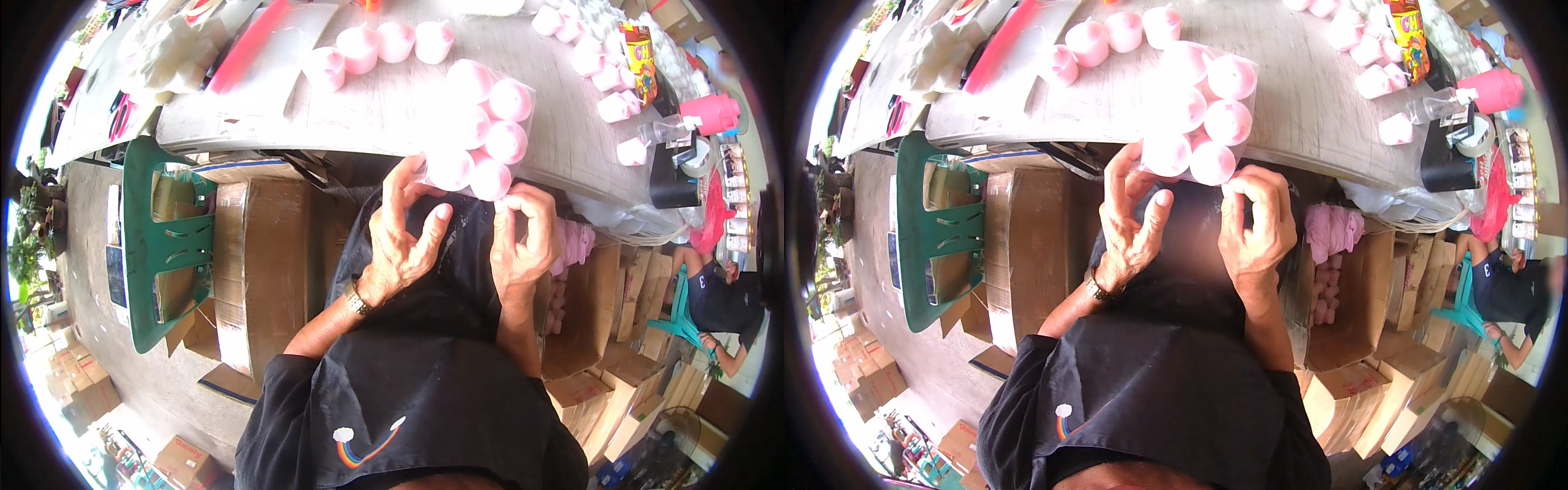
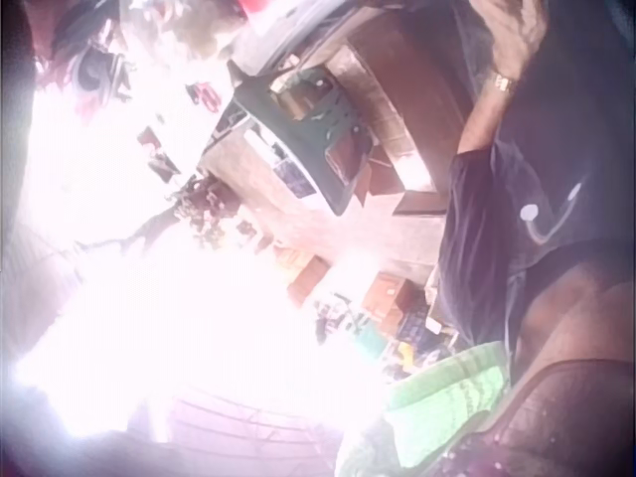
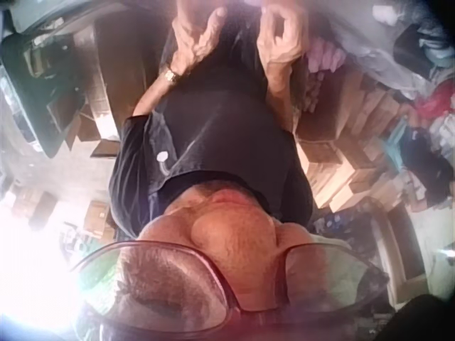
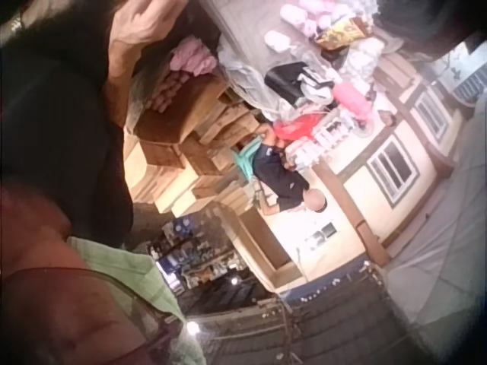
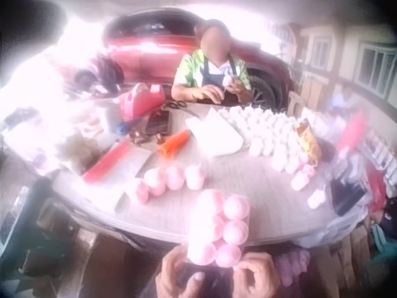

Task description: The person repeatedly picks up small pink cotton candy pieces and places them into clear plastic bags on a table. The person seals each bag and sets it aside, continuing the process with additional pieces.

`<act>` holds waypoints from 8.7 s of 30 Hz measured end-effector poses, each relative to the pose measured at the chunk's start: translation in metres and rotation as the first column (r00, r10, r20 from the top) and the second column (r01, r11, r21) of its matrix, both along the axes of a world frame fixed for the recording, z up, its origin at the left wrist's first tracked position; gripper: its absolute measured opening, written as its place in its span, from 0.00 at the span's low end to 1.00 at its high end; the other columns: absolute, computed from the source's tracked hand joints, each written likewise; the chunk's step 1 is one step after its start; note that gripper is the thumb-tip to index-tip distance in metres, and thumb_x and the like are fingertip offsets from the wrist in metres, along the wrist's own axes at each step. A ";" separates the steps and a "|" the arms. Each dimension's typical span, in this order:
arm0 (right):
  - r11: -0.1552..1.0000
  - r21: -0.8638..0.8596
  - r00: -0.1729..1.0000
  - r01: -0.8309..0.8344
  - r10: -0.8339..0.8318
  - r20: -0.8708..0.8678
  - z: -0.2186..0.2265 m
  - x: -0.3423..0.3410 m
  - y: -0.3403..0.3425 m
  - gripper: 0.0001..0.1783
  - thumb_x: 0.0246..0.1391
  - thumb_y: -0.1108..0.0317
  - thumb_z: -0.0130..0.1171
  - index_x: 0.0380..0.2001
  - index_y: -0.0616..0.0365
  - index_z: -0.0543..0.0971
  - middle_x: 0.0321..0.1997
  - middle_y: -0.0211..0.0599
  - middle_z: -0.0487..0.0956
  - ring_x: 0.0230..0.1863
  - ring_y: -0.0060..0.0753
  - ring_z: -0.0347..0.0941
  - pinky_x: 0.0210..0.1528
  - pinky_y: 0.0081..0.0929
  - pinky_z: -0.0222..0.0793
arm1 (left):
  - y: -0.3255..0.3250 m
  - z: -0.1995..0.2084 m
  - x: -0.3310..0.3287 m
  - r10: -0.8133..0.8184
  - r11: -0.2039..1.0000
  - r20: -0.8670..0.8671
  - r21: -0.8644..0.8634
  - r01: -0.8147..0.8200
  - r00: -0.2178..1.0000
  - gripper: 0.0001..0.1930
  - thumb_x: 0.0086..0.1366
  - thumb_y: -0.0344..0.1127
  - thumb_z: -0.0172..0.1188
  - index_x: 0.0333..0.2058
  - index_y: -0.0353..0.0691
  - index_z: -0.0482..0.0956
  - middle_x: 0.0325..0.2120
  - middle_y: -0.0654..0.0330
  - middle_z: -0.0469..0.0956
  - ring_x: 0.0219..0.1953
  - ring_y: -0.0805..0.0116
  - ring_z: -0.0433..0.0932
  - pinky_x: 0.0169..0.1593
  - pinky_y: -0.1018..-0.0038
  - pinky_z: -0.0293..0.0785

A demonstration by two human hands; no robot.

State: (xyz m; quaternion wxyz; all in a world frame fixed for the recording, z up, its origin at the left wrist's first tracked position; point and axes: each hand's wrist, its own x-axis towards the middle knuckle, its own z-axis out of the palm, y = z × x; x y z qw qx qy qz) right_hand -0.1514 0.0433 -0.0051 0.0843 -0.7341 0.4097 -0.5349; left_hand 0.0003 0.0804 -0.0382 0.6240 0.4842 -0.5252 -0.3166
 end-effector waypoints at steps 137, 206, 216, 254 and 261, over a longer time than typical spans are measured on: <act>0.753 0.646 0.991 -0.122 0.129 0.036 -0.056 -0.058 0.045 0.13 0.63 0.77 0.49 0.44 0.63 0.82 0.39 0.43 0.84 0.35 0.30 0.83 0.39 0.24 0.78 | 0.037 -0.216 0.113 0.125 0.923 -0.335 0.385 0.015 0.934 0.20 0.75 0.46 0.47 0.48 0.32 0.77 0.40 0.53 0.80 0.42 0.66 0.79 0.49 0.68 0.74; 0.847 0.133 0.843 -0.514 0.528 -0.107 0.053 0.012 0.024 0.39 0.49 0.67 0.71 0.64 0.60 0.67 0.67 0.56 0.63 0.65 0.58 0.64 0.64 0.43 0.65 | 0.015 0.032 0.068 -0.067 0.880 -0.819 0.220 0.421 0.569 0.19 0.74 0.48 0.52 0.50 0.38 0.77 0.43 0.59 0.81 0.45 0.69 0.80 0.51 0.71 0.76; 0.869 0.292 0.891 -0.398 0.292 0.347 0.043 -0.038 -0.016 0.35 0.60 0.70 0.61 0.68 0.59 0.60 0.70 0.43 0.63 0.69 0.39 0.61 0.69 0.37 0.60 | -0.070 0.087 0.038 -0.343 0.781 -0.607 0.240 0.576 0.717 0.32 0.66 0.39 0.58 0.65 0.38 0.60 0.52 0.54 0.75 0.52 0.63 0.76 0.53 0.64 0.76; 0.989 0.140 0.996 0.036 -0.047 0.076 0.012 -0.076 -0.092 0.26 0.51 0.76 0.64 0.55 0.59 0.74 0.52 0.40 0.78 0.54 0.38 0.74 0.59 0.34 0.69 | -0.135 0.051 0.006 0.250 0.942 0.708 -0.335 0.001 0.661 0.07 0.55 0.24 0.57 0.32 0.42 0.78 0.35 0.55 0.77 0.44 0.54 0.78 0.65 0.50 0.61; 0.803 0.222 0.586 -0.554 0.186 0.789 0.025 -0.114 -0.064 0.17 0.58 0.71 0.51 0.51 0.62 0.73 0.43 0.40 0.77 0.39 0.25 0.74 0.39 0.25 0.75 | -0.121 0.055 0.002 0.368 0.894 0.618 -0.440 -0.082 0.695 0.26 0.52 0.26 0.62 0.53 0.47 0.75 0.53 0.52 0.70 0.54 0.53 0.72 0.67 0.41 0.54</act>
